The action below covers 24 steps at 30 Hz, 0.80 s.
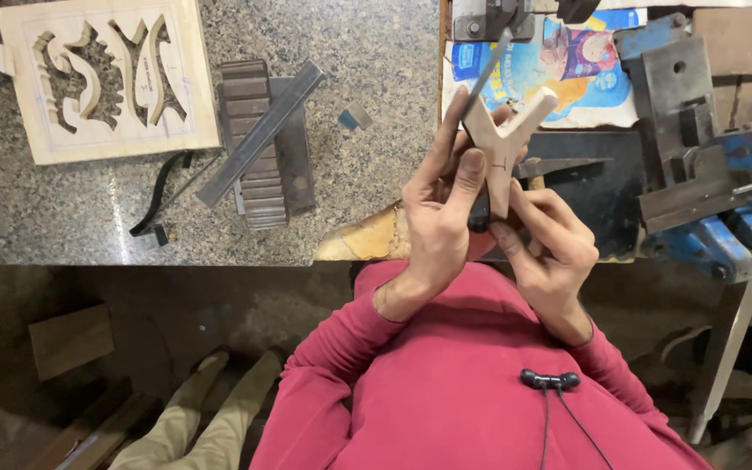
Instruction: The person assembles a wooden Y-shaped component by inserting a dark metal strip into a pre-cut slot. They use a hammer to tap the metal strip into place and a file to smooth the edges of the wood. The person repeatedly checks the fit of the metal strip and adjusts its position.
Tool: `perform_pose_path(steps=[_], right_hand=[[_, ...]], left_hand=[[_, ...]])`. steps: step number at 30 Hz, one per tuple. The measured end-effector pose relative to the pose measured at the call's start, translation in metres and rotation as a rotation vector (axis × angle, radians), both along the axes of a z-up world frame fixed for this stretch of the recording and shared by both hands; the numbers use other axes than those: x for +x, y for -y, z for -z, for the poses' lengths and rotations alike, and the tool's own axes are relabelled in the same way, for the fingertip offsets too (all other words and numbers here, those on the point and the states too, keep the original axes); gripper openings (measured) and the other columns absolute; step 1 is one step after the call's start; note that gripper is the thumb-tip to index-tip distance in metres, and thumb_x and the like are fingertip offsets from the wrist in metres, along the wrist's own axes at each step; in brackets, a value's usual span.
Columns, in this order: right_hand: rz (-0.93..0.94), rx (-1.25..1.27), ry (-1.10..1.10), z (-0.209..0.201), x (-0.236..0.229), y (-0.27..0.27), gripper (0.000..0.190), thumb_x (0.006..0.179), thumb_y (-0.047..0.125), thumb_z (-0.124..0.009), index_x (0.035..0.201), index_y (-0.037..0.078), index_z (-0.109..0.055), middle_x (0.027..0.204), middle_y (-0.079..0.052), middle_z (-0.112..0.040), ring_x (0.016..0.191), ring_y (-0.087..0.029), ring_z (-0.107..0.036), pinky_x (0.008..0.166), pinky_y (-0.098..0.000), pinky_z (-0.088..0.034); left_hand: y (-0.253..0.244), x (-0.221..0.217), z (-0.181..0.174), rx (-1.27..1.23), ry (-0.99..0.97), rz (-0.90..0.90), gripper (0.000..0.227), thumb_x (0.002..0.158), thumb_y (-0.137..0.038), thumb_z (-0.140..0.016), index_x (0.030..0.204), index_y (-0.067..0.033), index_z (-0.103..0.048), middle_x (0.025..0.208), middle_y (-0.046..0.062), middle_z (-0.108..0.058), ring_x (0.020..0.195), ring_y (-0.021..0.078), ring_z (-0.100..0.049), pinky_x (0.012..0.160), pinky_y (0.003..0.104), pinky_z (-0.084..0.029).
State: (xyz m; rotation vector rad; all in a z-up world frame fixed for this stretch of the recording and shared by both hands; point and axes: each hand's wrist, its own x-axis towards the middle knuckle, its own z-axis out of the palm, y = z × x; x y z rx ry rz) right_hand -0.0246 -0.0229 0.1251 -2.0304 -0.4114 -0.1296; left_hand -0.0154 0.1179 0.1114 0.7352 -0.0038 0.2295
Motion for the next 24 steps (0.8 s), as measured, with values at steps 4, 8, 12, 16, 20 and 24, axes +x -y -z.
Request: perform_pose_path(steps=[4,8,12,16,20,24], right_hand=[[-0.081,0.041,0.066,0.003,-0.004,0.005,0.047,0.093,-0.011,-0.077,0.138,-0.002,-0.066,0.104,-0.01,-0.066,0.083,-0.01,-0.06,0.067,-0.0206,-0.046],[-0.081,0.053,0.066,0.004,-0.004,0.005,0.048,0.089,-0.012,-0.078,0.134,-0.003,-0.066,0.106,-0.01,-0.066,0.082,-0.01,-0.058,0.061,-0.0191,-0.044],[-0.066,0.057,0.042,0.003,-0.002,0.003,0.047,0.088,-0.013,-0.078,0.132,-0.004,-0.067,0.105,-0.01,-0.067,0.081,-0.01,-0.057,0.063,-0.0204,-0.043],[-0.05,0.068,0.032,0.004,-0.002,0.004,0.045,0.088,-0.014,-0.077,0.131,-0.005,-0.067,0.106,-0.011,-0.067,0.083,-0.01,-0.059,0.065,-0.0212,-0.044],[-0.046,0.161,-0.07,0.017,-0.002,0.007,0.048,0.092,-0.01,-0.074,0.138,-0.003,-0.064,0.11,-0.008,-0.066,0.081,-0.008,-0.059,0.064,-0.0203,-0.045],[0.125,0.516,-0.443,0.055,0.004,0.009,0.041,0.099,-0.002,-0.068,0.139,-0.001,-0.061,0.109,-0.006,-0.066,0.082,-0.006,-0.062,0.063,-0.0205,-0.049]], left_hand=[[0.002,-0.003,0.004,0.099,-0.022,0.012,0.049,0.12,-0.012,-0.051,0.165,-0.0093,-0.032,0.132,0.013,-0.066,0.115,0.0206,-0.071,0.101,0.033,-0.059],[0.0,-0.002,0.002,0.161,-0.009,0.026,0.049,0.121,-0.014,-0.052,0.166,-0.0121,-0.031,0.123,0.011,-0.069,0.109,0.017,-0.072,0.098,0.03,-0.06],[-0.003,0.0,-0.003,0.204,-0.012,0.032,0.049,0.12,-0.014,-0.052,0.165,-0.0128,-0.032,0.126,0.009,-0.066,0.109,0.0161,-0.072,0.097,0.028,-0.06],[-0.004,0.0,-0.002,0.22,-0.008,0.04,0.049,0.12,-0.015,-0.053,0.164,-0.013,-0.033,0.126,0.007,-0.063,0.109,0.0168,-0.072,0.096,0.028,-0.06],[-0.002,0.008,0.015,0.109,-0.073,0.093,0.056,0.115,-0.012,-0.055,0.166,-0.0126,-0.033,0.126,0.009,-0.064,0.109,0.0192,-0.072,0.093,0.03,-0.06],[-0.004,0.039,0.057,0.279,-0.248,-0.06,0.065,0.104,-0.004,-0.067,0.163,-0.0056,-0.04,0.12,0.01,-0.064,0.105,0.0138,-0.065,0.093,0.029,-0.057]])
